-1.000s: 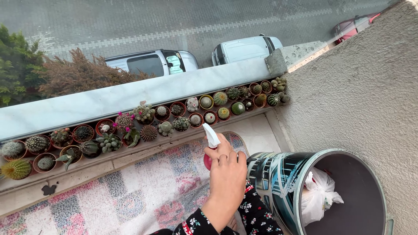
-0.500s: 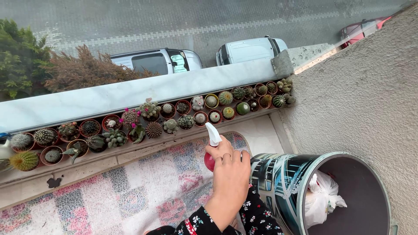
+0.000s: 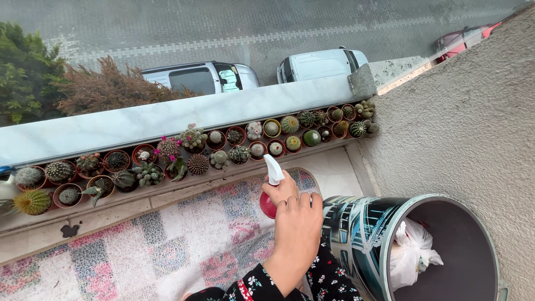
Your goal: Watering various cacti and flowers in pots on a balcony using a spray bottle.
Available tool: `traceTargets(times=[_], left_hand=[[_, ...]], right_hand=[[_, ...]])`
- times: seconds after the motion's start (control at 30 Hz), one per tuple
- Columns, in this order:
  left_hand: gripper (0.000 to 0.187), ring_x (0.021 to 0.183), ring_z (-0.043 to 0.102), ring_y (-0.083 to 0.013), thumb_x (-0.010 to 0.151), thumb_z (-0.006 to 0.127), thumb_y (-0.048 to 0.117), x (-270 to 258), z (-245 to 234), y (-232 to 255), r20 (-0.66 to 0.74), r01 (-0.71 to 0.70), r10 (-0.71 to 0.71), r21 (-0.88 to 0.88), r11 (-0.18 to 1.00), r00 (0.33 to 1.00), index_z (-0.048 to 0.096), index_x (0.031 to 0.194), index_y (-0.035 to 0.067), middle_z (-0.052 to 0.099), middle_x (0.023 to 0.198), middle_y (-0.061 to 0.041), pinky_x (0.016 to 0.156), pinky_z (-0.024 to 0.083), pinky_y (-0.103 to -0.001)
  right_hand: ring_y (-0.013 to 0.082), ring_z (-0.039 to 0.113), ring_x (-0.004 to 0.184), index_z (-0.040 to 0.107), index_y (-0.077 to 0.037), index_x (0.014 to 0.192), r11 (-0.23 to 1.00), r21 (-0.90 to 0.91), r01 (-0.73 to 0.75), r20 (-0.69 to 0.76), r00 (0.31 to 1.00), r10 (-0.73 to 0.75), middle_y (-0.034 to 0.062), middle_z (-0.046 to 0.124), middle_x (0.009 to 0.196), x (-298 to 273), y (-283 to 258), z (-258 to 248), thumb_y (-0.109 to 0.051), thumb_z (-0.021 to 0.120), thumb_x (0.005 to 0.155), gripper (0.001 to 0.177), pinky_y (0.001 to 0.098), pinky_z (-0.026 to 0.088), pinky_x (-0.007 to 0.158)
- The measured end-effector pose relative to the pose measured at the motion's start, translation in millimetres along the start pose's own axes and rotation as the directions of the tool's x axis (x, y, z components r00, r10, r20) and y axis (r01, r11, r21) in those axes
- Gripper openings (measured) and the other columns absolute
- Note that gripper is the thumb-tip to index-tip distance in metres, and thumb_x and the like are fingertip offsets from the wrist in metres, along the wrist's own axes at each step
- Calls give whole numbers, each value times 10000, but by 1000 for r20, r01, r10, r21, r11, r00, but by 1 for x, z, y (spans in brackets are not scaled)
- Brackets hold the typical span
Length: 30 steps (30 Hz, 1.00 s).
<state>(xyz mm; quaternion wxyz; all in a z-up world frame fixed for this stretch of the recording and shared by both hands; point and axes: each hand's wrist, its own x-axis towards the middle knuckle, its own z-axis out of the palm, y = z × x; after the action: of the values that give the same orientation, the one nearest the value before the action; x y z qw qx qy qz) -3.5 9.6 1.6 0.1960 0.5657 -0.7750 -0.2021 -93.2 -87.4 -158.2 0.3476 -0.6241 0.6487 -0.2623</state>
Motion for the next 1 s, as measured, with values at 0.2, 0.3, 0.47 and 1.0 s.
traceTargets(times=[0.2, 0.3, 0.47, 1.0], left_hand=[[679, 959, 622, -309, 654, 845, 181, -2, -11, 3, 58, -21, 20, 13, 1000, 998, 563, 1246, 7, 612, 1034, -123, 820, 477, -421], [613, 943, 628, -293, 679, 818, 154, -3, -5, 3, -62, -29, 31, 21, 999, 998, 585, 1227, 8, 623, 1012, -109, 792, 482, -405], [621, 920, 631, -288, 670, 813, 153, -4, -7, 2, -78, -26, 27, 17, 1000, 997, 588, 1228, -1, 621, 1002, -107, 774, 482, -404], [626, 986, 640, -290, 689, 826, 149, -4, -5, 3, -48, -13, 12, -3, 1000, 999, 588, 1251, 9, 636, 1042, -111, 840, 487, -420]], right_hand=[[319, 683, 923, 693, -133, 1046, 953, -191, 233, 139, 968, -209, 84, 673, 983, -15, -34, 3, -206, 757, 684, 374, 416, 524, 810], [346, 685, 921, 681, -141, 1052, 951, -196, 239, 179, 962, -205, 90, 674, 991, -17, -48, 5, -210, 736, 707, 356, 432, 537, 802], [405, 647, 928, 645, -139, 1071, 925, -332, 187, 92, 982, -165, 97, 645, 1048, -26, -65, 11, -223, 736, 715, 377, 500, 510, 770], [438, 650, 872, 626, -124, 1011, 861, -503, 80, 0, 996, -92, 132, 640, 1007, -29, -67, 18, -227, 741, 755, 299, 544, 520, 735]])
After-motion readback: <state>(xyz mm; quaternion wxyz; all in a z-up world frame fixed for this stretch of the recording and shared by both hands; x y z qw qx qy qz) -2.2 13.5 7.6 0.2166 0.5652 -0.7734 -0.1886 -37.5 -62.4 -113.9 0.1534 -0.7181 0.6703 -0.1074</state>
